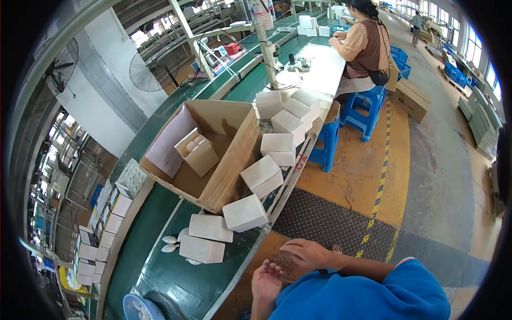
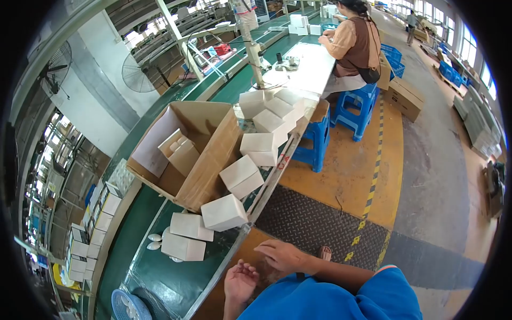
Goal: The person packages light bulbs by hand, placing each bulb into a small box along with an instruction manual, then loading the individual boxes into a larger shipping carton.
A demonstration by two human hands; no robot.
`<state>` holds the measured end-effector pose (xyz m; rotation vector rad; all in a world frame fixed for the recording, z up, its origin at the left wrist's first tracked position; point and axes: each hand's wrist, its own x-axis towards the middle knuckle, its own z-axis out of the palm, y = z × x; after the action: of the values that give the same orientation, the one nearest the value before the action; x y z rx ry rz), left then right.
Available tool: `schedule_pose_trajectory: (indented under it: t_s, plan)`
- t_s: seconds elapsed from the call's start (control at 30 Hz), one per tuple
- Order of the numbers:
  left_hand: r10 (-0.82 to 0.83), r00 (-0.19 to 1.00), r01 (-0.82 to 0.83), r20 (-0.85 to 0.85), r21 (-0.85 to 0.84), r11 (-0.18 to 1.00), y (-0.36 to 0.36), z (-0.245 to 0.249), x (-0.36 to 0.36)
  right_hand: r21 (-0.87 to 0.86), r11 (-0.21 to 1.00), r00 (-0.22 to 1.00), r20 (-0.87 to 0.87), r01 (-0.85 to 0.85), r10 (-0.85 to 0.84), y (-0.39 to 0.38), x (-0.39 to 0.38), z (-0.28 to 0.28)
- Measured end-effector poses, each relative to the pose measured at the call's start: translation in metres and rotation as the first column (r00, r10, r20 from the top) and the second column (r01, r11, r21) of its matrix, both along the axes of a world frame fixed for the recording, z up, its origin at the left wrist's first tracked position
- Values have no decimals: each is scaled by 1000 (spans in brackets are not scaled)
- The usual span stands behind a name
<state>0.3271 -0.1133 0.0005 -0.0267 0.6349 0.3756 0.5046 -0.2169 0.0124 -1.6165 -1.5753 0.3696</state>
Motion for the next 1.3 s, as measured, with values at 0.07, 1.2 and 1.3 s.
schedule_pose_trajectory:
  t_s: [0.07, 1.2, 1.3]
  plan:
    - [-80, 997, 80, -6, -15, 997, -19, 5, 39, -97, 991, 994, -54, 87, -93, -24, 30, 2]
    - [-536, 835, 526, 128, 102, 844, -96, -24, 223, -289, 886, 917, -57, 363, -395, -136, 163, -23]
    - [-465, 878, 456, 113, 94, 885, -84, -17, 217, -285, 900, 927, -84, 330, -366, -113, 160, -22]
